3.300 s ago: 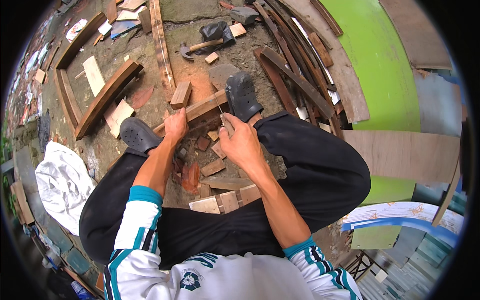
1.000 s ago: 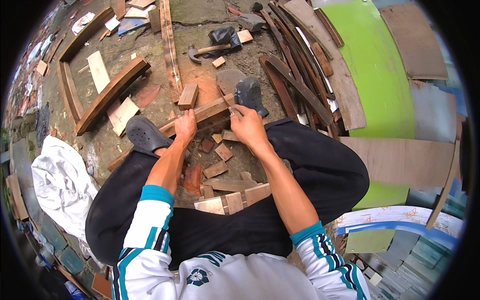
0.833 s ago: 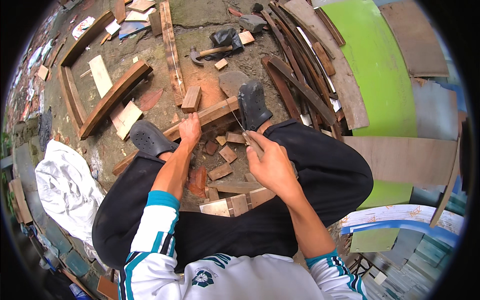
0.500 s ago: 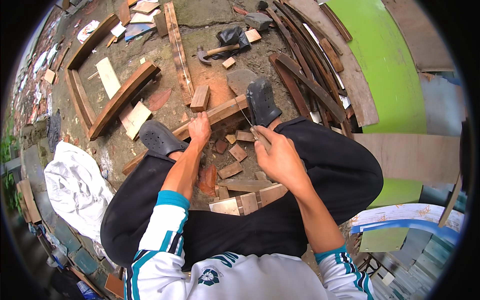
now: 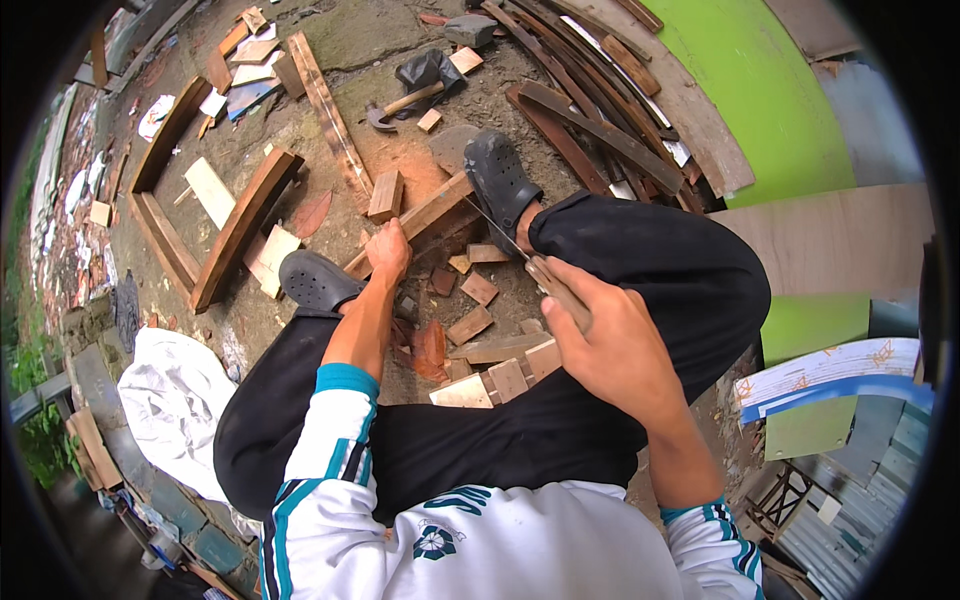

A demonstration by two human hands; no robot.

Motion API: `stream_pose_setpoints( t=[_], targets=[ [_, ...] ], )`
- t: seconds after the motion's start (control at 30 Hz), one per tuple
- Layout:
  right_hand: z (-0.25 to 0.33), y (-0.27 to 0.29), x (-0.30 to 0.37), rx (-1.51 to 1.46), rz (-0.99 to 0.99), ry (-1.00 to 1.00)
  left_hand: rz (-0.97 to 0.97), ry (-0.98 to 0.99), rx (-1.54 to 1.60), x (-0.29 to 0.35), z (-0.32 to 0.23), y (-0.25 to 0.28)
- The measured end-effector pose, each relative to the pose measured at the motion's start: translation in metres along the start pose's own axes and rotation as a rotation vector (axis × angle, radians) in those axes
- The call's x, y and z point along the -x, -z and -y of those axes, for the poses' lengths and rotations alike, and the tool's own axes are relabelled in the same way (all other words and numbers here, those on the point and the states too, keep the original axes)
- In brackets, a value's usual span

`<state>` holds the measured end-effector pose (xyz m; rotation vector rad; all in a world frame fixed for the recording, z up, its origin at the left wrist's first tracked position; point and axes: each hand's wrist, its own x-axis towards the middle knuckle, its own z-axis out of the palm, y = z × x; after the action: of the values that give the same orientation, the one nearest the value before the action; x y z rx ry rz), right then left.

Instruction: The person sits on the ground and uses a hand saw to cut a small wooden block placed on a larger plank. They repeatedly saw through the wood, adjusting the block's position as needed, and produce small cut pieces that accumulate on the ground.

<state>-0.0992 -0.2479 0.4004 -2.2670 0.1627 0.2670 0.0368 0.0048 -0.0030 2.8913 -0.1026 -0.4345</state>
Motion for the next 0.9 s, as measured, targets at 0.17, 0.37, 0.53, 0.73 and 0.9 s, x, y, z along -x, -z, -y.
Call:
stream_pose_setpoints(
  t=[0.17, 0.37, 0.53, 0.73, 0.9],
  targets=[
    [-0.033, 0.049, 0.057, -0.163, -0.197, -0.133, 0.119, 0.022, -0.007, 0.009, -0.013, 0.022],
    [-0.081, 0.044, 0.062, -0.19, -0.305, -0.124, 0.056, -0.056, 0.107, 0.005, -0.039, 0.035],
    [-0.104, 0.02, 0.055, -0.213, -0.297, -0.097, -0.198, -0.196, 0.008, -0.005, -0.077, 0.019],
    [-0.115, 0.0, 0.053, -0.263, -0.252, -0.153, 0.091, -0.465, -0.289, 0.038, -0.135, -0.023],
    [-0.142, -0.006, 0.052, -0.302, -0.304, -0.102, 0.055, -0.776, -0.015, 0.039, -0.116, -0.032]
  ],
)
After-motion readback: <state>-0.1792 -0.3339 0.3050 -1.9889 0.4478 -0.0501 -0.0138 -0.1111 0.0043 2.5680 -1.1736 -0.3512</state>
